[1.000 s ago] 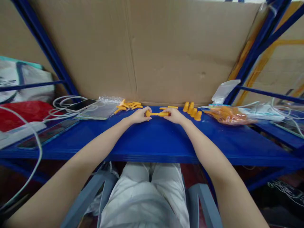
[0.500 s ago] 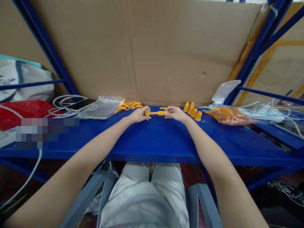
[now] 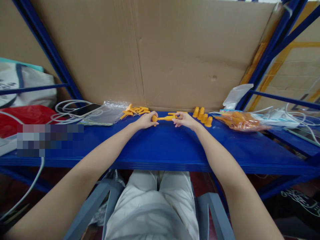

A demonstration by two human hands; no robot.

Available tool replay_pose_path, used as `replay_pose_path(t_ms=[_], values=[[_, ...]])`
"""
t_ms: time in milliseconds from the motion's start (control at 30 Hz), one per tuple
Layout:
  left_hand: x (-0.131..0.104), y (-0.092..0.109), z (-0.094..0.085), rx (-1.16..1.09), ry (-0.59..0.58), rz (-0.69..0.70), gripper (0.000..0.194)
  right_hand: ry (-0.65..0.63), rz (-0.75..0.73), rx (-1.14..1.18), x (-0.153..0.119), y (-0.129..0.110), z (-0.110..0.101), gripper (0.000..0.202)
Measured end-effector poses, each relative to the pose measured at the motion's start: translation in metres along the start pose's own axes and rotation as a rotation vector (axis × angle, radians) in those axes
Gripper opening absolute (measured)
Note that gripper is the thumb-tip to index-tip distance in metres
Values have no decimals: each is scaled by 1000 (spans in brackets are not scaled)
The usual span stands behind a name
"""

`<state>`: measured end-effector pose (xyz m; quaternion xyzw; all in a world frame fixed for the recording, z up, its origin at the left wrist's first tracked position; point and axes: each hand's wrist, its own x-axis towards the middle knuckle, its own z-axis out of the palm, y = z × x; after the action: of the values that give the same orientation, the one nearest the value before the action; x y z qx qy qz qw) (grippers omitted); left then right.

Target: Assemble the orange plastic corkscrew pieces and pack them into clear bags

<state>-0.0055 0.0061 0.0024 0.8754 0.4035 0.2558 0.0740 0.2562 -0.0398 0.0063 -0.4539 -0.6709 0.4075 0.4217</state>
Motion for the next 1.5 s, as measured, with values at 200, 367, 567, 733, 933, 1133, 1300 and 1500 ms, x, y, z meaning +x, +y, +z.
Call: replay_pose_path(t_ms=[200,367,567,733,933,1133,1300,1500], values=[[-1,4,-2,27,-15,-5,34,-30,50,-44,0,-1,4,28],[-2,7,-3,39,-17,-5,33,31,181,-81,-2,-8,13,47],[-1,4,-2,9,-26,-5,32,0,106,-34,-2,-5,6,30],[-1,4,-2,15,-7,-7,33,3,42,2,-4,-2,2,34],[-2,8,-3,2,-28,-33,32,15,56,-43,-4,-6,8,21],[-2,8,-2,-11,-11,-28,32,19,86,-122,-3,-8,12,50],[-1,6,-1,-20,-3,-18,31,-21,72,-112,-2,-7,9,41],[0,-1,1,-20,13,-12,32,5,-62,-98,4,5,4,36]])
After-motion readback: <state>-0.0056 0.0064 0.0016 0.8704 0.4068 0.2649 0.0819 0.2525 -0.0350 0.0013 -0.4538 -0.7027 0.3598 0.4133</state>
